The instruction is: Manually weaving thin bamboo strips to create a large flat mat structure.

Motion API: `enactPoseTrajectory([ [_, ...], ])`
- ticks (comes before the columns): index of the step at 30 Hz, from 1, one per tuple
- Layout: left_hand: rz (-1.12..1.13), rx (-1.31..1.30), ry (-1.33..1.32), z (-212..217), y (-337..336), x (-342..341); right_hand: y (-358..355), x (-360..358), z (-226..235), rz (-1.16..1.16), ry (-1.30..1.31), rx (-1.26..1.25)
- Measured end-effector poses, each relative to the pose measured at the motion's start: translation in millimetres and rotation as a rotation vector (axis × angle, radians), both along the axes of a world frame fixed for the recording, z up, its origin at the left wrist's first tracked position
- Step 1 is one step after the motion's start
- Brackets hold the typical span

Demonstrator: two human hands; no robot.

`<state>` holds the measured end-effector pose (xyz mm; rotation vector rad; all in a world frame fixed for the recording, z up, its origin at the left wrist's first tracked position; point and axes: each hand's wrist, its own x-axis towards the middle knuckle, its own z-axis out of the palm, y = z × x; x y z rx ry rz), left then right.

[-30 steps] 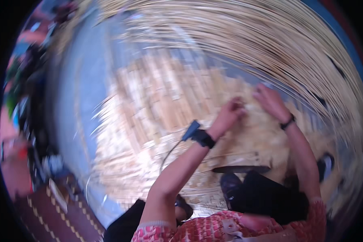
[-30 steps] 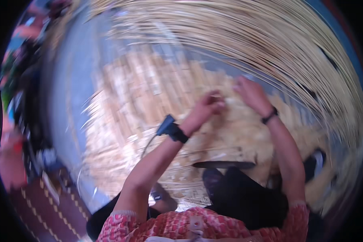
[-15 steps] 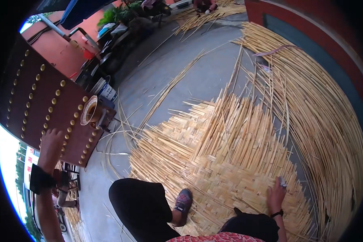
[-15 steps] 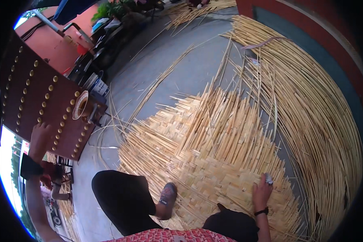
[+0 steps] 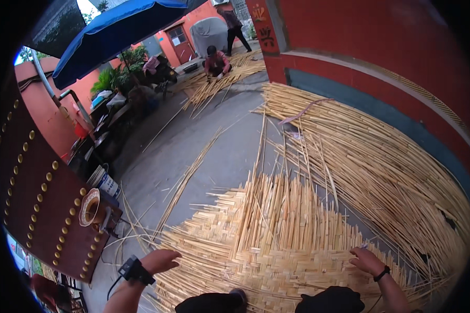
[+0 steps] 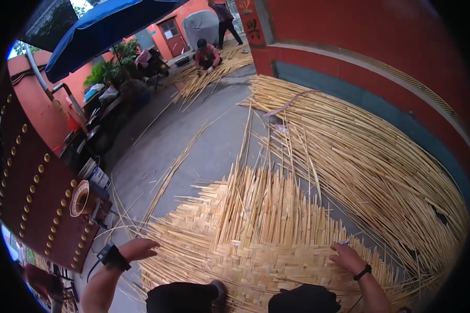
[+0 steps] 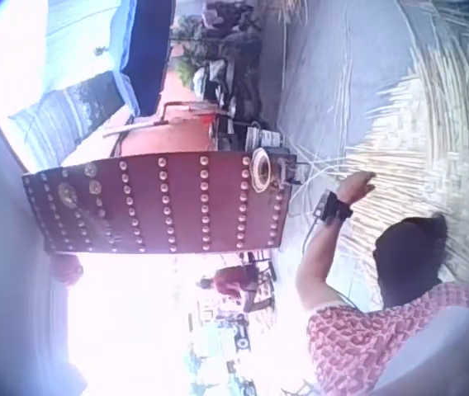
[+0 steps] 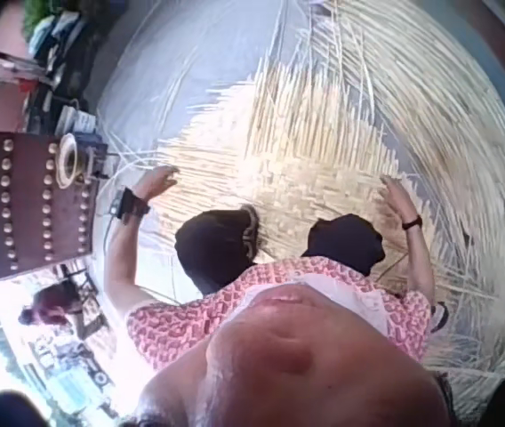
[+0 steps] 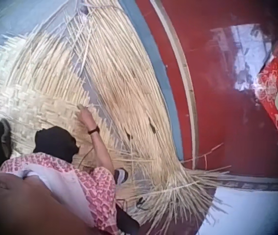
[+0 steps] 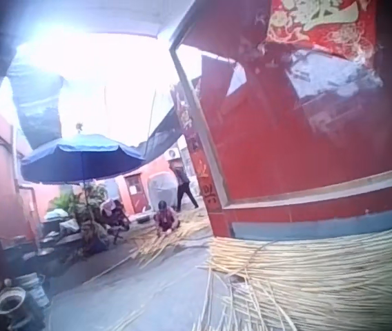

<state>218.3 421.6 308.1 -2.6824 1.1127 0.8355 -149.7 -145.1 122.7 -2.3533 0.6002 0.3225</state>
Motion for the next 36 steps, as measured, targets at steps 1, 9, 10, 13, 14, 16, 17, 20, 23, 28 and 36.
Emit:
enactPoseTrajectory([
  [1,-0.082,-0.004,0.057,-42,-6,20,-2,-7,28,0.019,0.007,0.009],
  [9,0.258,-0.275,0.693,-203,-143,112,57,11,324,0.037,0.209,-0.164],
  [10,0.371,-0.318,0.847,-199,-175,107,69,18,356,-0.003,0.204,-0.137],
  [13,0.499,-0.388,1.146,-252,-224,97,114,76,418,0.009,0.456,0.042],
  [14,0.597,-0.471,1.266,-271,-232,94,121,96,412,-0.007,0.483,0.040],
  [16,0.697,-0.547,1.424,-306,-246,78,136,135,384,0.175,0.424,0.017],
  [17,0.831,-0.667,1.444,-309,-247,76,136,151,353,0.280,0.269,0.014],
  [20,0.975,-0.827,1.460,-316,-247,67,144,204,195,0.283,-0.031,0.234],
  [23,0.720,-0.744,1.181,-332,-242,76,167,244,29,0.228,0.068,-0.128],
  [28,0.339,-0.670,0.776,-336,-260,61,179,241,-92,0.044,-0.128,-0.456],
  [36,0.139,-0.817,0.180,-323,-250,43,169,203,-86,-0.450,-0.424,-0.287],
])
